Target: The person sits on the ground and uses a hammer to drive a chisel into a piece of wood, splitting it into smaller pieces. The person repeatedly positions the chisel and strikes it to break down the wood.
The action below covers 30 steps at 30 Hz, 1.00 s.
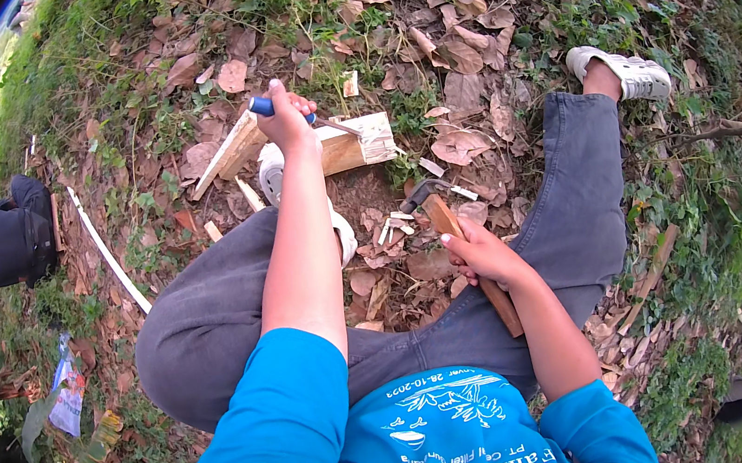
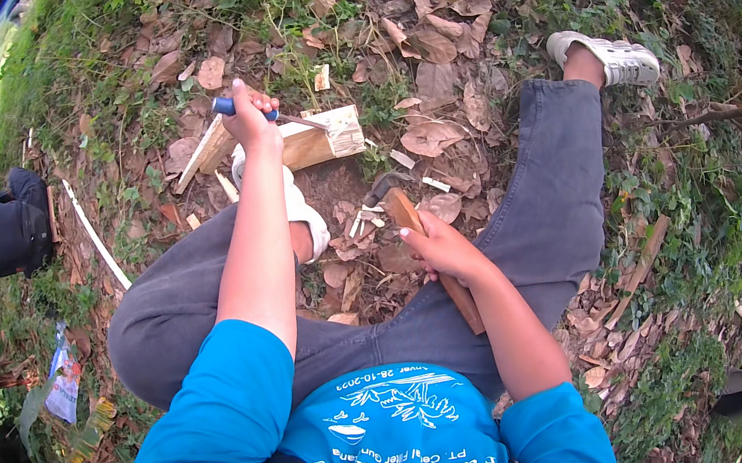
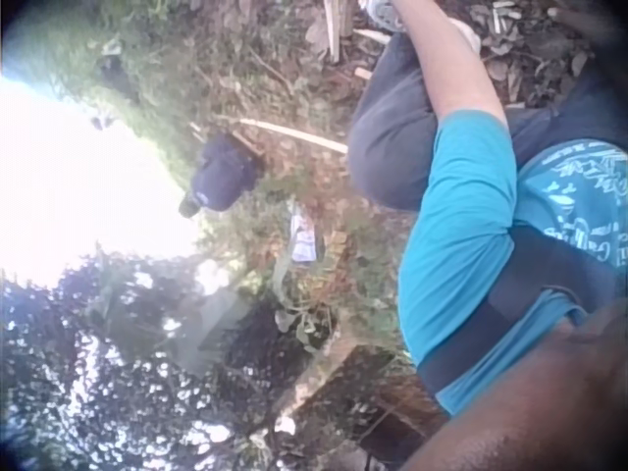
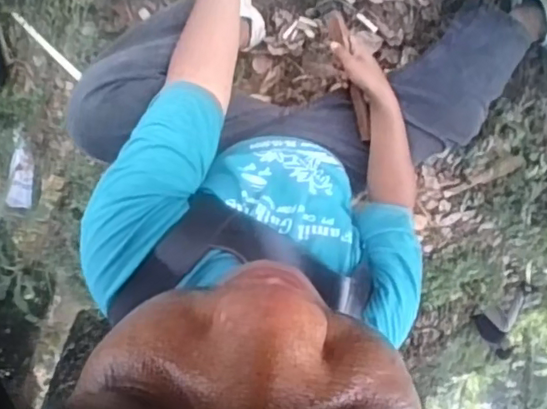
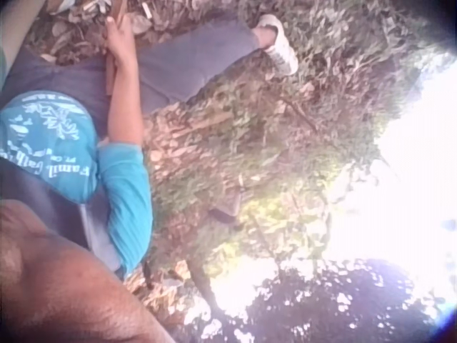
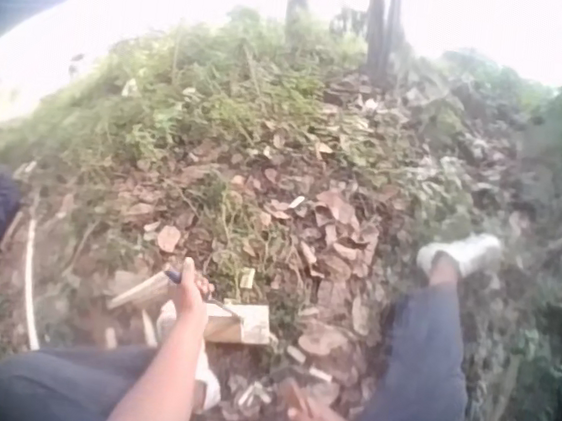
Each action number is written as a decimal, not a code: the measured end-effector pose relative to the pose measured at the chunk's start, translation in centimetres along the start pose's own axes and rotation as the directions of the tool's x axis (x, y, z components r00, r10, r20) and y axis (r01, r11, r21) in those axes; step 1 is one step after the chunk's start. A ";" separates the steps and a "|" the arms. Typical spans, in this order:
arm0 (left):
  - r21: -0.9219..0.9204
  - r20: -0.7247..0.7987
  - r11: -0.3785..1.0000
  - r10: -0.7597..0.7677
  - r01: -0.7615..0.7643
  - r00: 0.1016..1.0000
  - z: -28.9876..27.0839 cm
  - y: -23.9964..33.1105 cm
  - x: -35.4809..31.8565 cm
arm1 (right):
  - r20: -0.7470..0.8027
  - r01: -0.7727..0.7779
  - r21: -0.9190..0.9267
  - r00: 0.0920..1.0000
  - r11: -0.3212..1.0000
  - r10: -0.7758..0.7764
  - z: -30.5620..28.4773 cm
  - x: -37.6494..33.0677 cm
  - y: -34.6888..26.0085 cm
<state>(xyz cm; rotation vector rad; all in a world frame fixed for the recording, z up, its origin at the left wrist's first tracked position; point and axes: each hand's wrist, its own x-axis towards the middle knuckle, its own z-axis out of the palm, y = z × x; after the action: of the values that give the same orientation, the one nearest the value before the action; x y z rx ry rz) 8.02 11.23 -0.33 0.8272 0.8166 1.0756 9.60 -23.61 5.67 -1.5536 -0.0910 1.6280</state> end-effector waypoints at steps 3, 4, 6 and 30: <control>0.175 0.249 0.981 0.035 -0.081 0.968 4.0 0.6 -1.5 | -0.019 -0.015 0.013 1.000 1.000 0.015 -0.4 0.1 0.3; 0.220 0.314 0.968 0.043 -0.116 0.948 4.4 0.5 -1.3 | -0.015 -0.019 0.016 1.000 1.000 0.019 -0.3 0.0 0.3; 0.351 0.389 0.904 0.098 -0.245 0.916 4.6 0.3 -0.7 | -0.008 -0.023 0.013 1.000 1.000 0.024 -0.3 0.1 0.4; 0.624 0.504 0.649 0.091 -0.435 0.859 6.9 -2.0 -2.1 | -0.014 0.035 0.001 0.999 0.999 -0.035 -1.2 0.4 1.2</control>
<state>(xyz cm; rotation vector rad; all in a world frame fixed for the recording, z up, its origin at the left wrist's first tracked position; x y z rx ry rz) 14.27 7.56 1.39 1.8614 0.7375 0.7441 10.03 -24.69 4.35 -1.5545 -0.1088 1.5892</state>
